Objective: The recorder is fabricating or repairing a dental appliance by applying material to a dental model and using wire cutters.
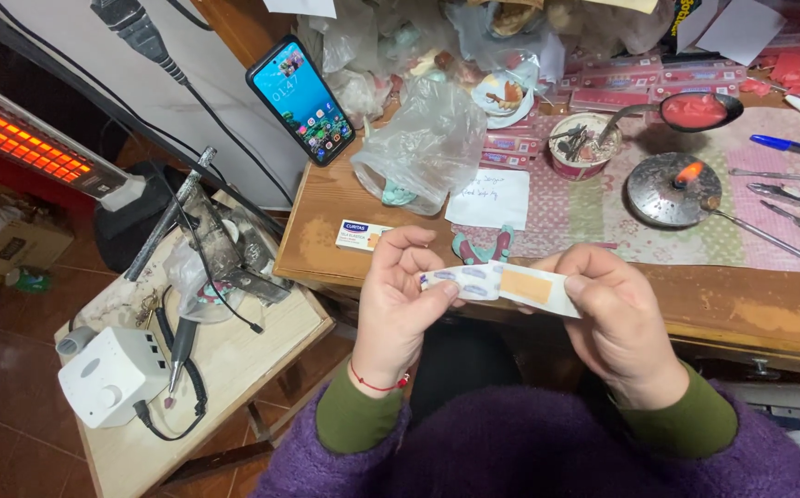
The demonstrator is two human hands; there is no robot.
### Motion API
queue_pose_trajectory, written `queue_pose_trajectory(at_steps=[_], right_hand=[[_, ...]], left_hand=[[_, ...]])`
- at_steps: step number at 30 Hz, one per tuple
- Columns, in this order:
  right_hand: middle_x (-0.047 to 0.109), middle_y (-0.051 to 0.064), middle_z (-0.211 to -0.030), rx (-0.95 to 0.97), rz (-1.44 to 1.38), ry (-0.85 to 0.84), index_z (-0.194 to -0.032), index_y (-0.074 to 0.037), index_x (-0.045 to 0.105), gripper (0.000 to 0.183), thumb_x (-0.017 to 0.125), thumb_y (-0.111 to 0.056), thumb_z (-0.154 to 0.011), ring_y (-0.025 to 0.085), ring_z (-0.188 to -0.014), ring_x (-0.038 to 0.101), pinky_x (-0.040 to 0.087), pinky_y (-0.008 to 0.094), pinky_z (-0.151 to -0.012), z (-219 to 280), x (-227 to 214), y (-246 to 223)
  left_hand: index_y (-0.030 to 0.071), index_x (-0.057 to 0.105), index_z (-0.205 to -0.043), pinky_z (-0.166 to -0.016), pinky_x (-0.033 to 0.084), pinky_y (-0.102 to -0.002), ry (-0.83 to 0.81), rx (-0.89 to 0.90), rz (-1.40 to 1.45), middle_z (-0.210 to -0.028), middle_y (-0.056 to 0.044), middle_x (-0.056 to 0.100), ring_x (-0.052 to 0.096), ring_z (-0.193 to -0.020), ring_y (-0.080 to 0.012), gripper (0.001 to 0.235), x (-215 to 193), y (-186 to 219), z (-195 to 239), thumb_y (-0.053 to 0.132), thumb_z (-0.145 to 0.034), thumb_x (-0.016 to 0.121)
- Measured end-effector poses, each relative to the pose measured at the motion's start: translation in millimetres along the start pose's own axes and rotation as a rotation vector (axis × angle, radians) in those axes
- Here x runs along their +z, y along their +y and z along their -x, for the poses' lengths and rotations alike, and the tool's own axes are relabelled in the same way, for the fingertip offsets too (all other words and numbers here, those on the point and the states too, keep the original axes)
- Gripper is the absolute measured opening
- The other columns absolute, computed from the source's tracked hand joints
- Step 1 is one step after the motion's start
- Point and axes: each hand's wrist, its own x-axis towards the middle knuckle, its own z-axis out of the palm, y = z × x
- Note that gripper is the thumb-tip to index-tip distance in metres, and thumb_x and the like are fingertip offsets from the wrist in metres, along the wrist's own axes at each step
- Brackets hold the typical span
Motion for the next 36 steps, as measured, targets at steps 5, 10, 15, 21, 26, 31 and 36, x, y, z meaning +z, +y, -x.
queue_pose_trajectory(at_steps=[5,10,15,21,26,31,36], right_hand=[[0.069,0.026,-0.105,-0.035,-0.057,-0.057,-0.093,0.002,0.057,0.013,0.056,-0.008,-0.102,0.031,-0.097,0.066,0.052,0.046,-0.093,4,-15,10],[0.069,0.024,-0.105,-0.079,-0.032,-0.044,-0.093,0.001,0.057,0.009,0.057,-0.005,-0.100,0.027,-0.095,0.065,0.052,0.042,-0.091,6,-17,14],[0.072,0.012,-0.109,-0.214,0.523,0.049,-0.090,-0.002,0.058,0.012,0.058,-0.004,-0.101,0.012,-0.095,0.062,0.051,0.028,-0.089,11,-14,16],[0.076,0.010,-0.108,-0.233,0.649,-0.013,-0.087,-0.003,0.059,0.010,0.065,-0.005,-0.095,0.006,-0.080,0.062,0.052,0.022,-0.069,18,-4,12],[0.076,0.010,-0.105,-0.295,0.681,-0.094,-0.089,-0.003,0.060,0.010,0.066,-0.006,-0.096,0.011,-0.087,0.064,0.053,0.027,-0.077,20,-7,12],[0.072,0.014,-0.111,-0.235,0.457,-0.131,-0.094,-0.002,0.059,0.009,0.063,-0.007,-0.100,0.017,-0.100,0.066,0.054,0.032,-0.090,20,-12,11],[0.071,0.018,-0.112,-0.182,0.390,-0.028,-0.093,-0.002,0.059,0.011,0.061,-0.008,-0.101,0.019,-0.101,0.066,0.054,0.035,-0.093,23,-19,11]], left_hand=[[0.002,0.044,-0.136,-0.079,0.056,-0.027,0.023,0.011,-0.002,-0.095,-0.007,0.062,0.065,-0.084,-0.0126,0.052,0,4,0,-0.013,-0.090,0.066],[0.003,0.047,-0.134,-0.079,0.056,-0.028,0.036,0.026,-0.019,-0.096,-0.004,0.060,0.064,-0.084,-0.0117,0.052,16,14,-1,-0.014,-0.089,0.066],[0.014,0.053,-0.121,-0.083,0.050,-0.039,0.018,1.104,-1.378,-0.097,-0.004,0.062,0.063,-0.085,-0.0264,0.048,46,41,8,-0.001,-0.081,0.074],[0.004,0.048,-0.135,-0.095,0.058,-0.033,-0.162,0.624,-0.971,-0.113,-0.012,0.070,0.073,-0.101,-0.0267,0.069,41,14,15,0.018,-0.082,0.090],[0.002,0.043,-0.142,-0.092,0.060,-0.033,-0.111,0.227,-0.525,-0.109,-0.013,0.075,0.074,-0.099,-0.0199,0.062,23,-6,15,0.001,-0.091,0.079],[0.000,0.040,-0.145,-0.090,0.060,-0.033,-0.030,-0.025,-0.078,-0.102,-0.017,0.075,0.074,-0.097,-0.0208,0.060,7,-7,5,-0.010,-0.093,0.069],[0.001,0.043,-0.139,-0.079,0.060,-0.032,0.091,0.015,-0.052,-0.094,-0.017,0.074,0.075,-0.085,-0.0210,0.054,8,0,7,-0.013,-0.093,0.066]])
